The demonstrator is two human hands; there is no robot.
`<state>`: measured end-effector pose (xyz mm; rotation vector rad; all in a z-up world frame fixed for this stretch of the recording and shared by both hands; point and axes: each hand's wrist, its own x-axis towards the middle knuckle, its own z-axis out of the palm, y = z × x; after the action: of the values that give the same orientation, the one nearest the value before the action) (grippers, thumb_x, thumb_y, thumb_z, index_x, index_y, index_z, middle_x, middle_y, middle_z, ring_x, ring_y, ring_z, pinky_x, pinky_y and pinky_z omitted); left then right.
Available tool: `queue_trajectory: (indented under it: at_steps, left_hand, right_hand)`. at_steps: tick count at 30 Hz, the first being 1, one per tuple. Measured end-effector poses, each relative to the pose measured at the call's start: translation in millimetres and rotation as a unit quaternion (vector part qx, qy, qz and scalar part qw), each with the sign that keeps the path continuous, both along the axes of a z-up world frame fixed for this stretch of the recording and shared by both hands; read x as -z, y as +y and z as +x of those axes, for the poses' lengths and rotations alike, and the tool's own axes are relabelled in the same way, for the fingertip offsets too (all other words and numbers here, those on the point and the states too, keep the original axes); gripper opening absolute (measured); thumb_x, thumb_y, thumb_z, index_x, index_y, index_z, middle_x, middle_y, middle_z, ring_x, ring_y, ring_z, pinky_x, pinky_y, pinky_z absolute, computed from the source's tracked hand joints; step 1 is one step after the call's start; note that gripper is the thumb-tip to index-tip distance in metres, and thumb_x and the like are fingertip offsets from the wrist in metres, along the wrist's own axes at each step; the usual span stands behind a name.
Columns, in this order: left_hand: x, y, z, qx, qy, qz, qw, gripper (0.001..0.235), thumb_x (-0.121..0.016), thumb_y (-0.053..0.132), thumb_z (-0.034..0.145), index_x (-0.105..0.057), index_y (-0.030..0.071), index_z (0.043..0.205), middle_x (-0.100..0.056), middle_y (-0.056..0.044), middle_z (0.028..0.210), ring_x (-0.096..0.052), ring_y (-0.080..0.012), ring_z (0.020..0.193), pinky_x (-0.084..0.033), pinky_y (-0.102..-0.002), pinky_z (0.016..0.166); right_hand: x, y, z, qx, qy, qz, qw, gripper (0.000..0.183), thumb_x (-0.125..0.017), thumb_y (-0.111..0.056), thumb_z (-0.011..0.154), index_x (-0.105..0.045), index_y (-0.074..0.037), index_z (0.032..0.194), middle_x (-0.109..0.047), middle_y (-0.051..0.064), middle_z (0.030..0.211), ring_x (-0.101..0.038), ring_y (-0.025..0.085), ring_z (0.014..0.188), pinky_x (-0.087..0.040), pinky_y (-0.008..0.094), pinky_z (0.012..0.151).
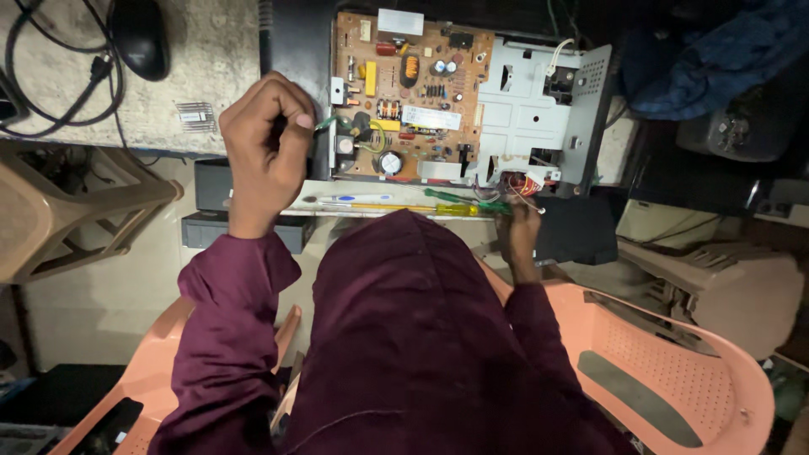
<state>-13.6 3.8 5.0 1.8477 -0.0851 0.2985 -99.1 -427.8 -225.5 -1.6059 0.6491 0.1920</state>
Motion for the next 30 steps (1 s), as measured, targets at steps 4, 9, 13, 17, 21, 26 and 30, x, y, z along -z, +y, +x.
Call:
queue_trajectory:
  at_steps: [4,9,13,17,21,26,30]
  left_hand:
    - [-1,1,1,-0.005,0.001,0.007,1.000,0.009,-0.055,-0.004,0.094,-0.048,-0.002,0.090,-0.059,-0.010,0.083,-0.056,-0.0166,0.072,-0.043,-0.028,0.068]
    - [1,2,2,0.000,-0.006,0.004,1.000,0.013,-0.058,-0.005,0.097,-0.048,-0.002,0.089,-0.059,-0.010,0.083,-0.055,-0.0169,0.072,-0.042,-0.028,0.068]
    - [3,1,3,-0.002,-0.010,0.000,1.000,0.009,-0.056,-0.006,0.094,-0.051,-0.003,0.089,-0.060,-0.010,0.087,-0.055,-0.0159,0.071,-0.041,-0.027,0.066]
    - [4,0,2,-0.002,-0.010,-0.007,1.000,0.010,-0.056,-0.006,0.095,-0.050,-0.002,0.089,-0.059,-0.009,0.084,-0.055,-0.0152,0.071,-0.042,-0.027,0.067]
    - [3,1,3,-0.007,-0.005,0.004,1.000,0.011,-0.058,-0.005,0.095,-0.050,-0.002,0.088,-0.059,-0.009,0.085,-0.053,-0.0147,0.069,-0.040,-0.027,0.065]
    - [2,1,4,-0.005,-0.006,0.005,1.000,0.013,-0.059,-0.003,0.097,-0.050,-0.002,0.087,-0.058,-0.009,0.085,-0.053,-0.0147,0.069,-0.040,-0.027,0.065]
    - [2,1,2,-0.007,-0.003,0.011,1.000,0.013,-0.059,-0.003,0.097,-0.050,-0.002,0.087,-0.058,-0.009,0.086,-0.053,-0.0152,0.070,-0.040,-0.028,0.066]
  right_hand:
    - [19,17,14,-0.114,-0.017,-0.030,0.993,0.024,-0.065,-0.018,0.096,-0.065,-0.008,0.118,-0.069,-0.001,0.094,-0.062,0.007,0.078,-0.052,0.027,0.067]
    - [21,27,25,-0.360,-0.043,-0.235,0.902,0.022,-0.075,-0.015,0.093,-0.067,0.000,0.107,-0.071,0.018,0.092,-0.065,0.026,0.078,-0.051,0.039,0.069]
    - [24,35,26,-0.442,-0.136,-0.358,0.811,0.021,-0.074,-0.011,0.087,-0.066,0.001,0.103,-0.069,0.024,0.094,-0.065,0.045,0.089,-0.051,0.051,0.076]
    - [17,45,29,-0.453,-0.166,-0.446,0.754,0.021,-0.072,-0.014,0.087,-0.065,-0.002,0.103,-0.068,0.021,0.093,-0.066,0.044,0.090,-0.050,0.055,0.077]
    - [-28,61,29,-0.444,-0.243,-0.369,0.779,0.020,-0.070,-0.012,0.092,-0.066,-0.002,0.108,-0.069,0.019,0.096,-0.066,0.041,0.087,-0.052,0.050,0.075]
    - [-155,93,25,-0.481,-0.381,-0.232,0.755,0.014,-0.076,-0.005,0.088,-0.066,-0.005,0.098,-0.071,0.012,0.089,-0.068,0.026,0.081,-0.055,0.040,0.074]
    - [-250,113,48,-0.379,-0.525,-0.123,0.752,0.007,-0.073,-0.001,0.090,-0.068,-0.004,0.094,-0.070,0.005,0.082,-0.071,0.019,0.070,-0.059,0.033,0.067]
